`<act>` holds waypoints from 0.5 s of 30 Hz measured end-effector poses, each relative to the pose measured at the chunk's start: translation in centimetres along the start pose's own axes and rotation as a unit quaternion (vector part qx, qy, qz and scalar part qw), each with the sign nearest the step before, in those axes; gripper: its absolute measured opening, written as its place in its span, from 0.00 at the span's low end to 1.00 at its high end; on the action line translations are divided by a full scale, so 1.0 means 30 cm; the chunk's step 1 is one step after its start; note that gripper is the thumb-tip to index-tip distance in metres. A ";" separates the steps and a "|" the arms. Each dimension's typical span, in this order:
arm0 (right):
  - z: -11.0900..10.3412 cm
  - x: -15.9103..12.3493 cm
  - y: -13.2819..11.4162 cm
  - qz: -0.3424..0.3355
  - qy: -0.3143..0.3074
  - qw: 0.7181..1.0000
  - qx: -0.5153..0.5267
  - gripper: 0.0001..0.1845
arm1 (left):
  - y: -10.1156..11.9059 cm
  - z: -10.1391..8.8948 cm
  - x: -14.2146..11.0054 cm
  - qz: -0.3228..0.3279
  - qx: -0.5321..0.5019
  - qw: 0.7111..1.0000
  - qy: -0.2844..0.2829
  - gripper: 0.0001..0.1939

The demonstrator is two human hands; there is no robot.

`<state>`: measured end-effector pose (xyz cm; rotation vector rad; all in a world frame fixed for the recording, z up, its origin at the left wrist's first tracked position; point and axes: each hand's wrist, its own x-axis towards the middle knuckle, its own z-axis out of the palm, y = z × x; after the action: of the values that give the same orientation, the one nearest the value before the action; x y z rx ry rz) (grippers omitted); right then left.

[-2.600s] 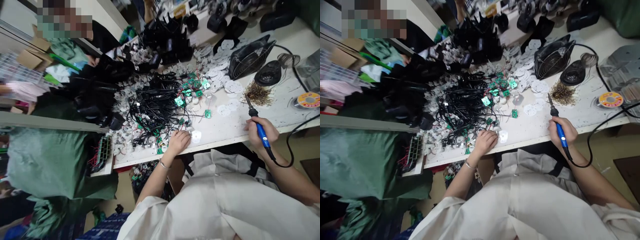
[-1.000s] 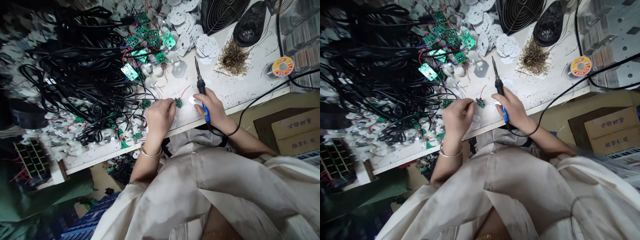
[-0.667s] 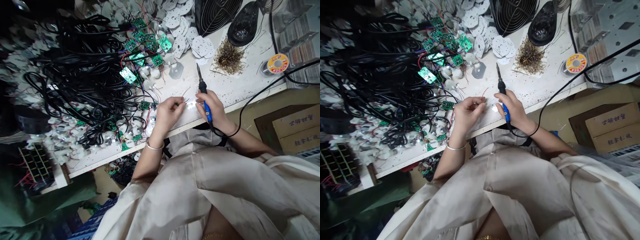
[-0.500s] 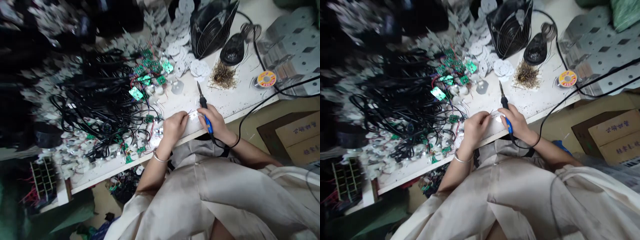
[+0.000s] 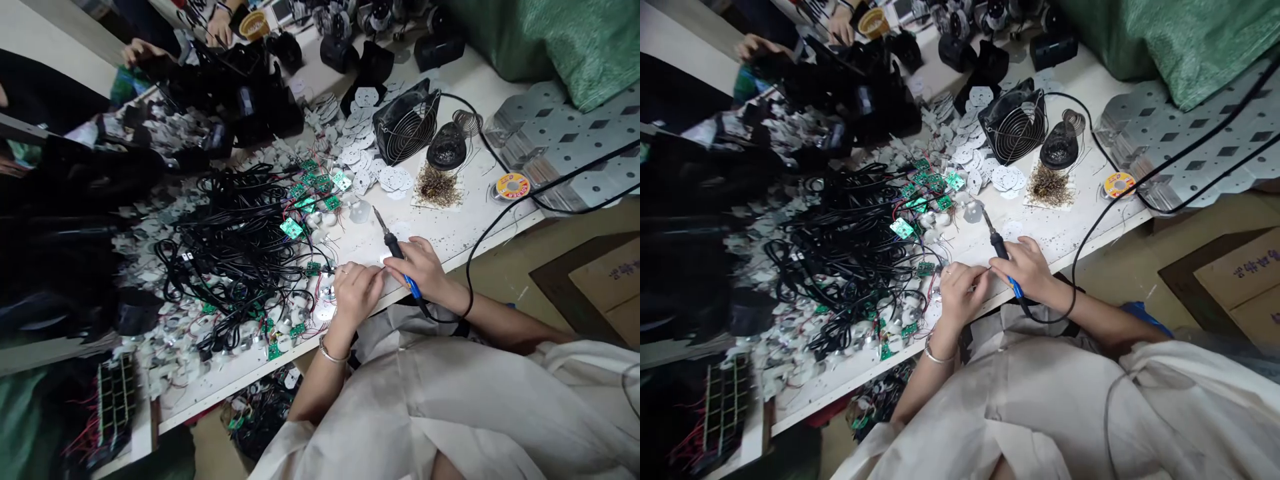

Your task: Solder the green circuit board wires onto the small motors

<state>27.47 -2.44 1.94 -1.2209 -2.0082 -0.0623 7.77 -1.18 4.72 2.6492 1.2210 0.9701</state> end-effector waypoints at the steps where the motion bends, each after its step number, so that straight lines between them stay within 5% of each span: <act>1: 0.002 0.001 0.001 -0.003 -0.003 1.000 -0.006 0.05 | -0.001 -0.003 -0.002 -0.002 -0.015 1.000 -0.002 0.03; 8: 0.017 -0.008 0.016 -0.040 -0.020 0.998 0.038 0.05 | -0.008 -0.009 -0.029 -0.058 -0.120 0.991 -0.027 0.06; 15: 0.021 0.009 0.014 -0.067 -0.002 0.997 0.025 0.07 | -0.015 0.001 -0.038 -0.035 -0.115 0.992 -0.046 0.05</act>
<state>27.37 -1.75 1.53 -1.0545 -2.0805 -0.0739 6.92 -1.68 3.97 2.4281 1.1011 0.9080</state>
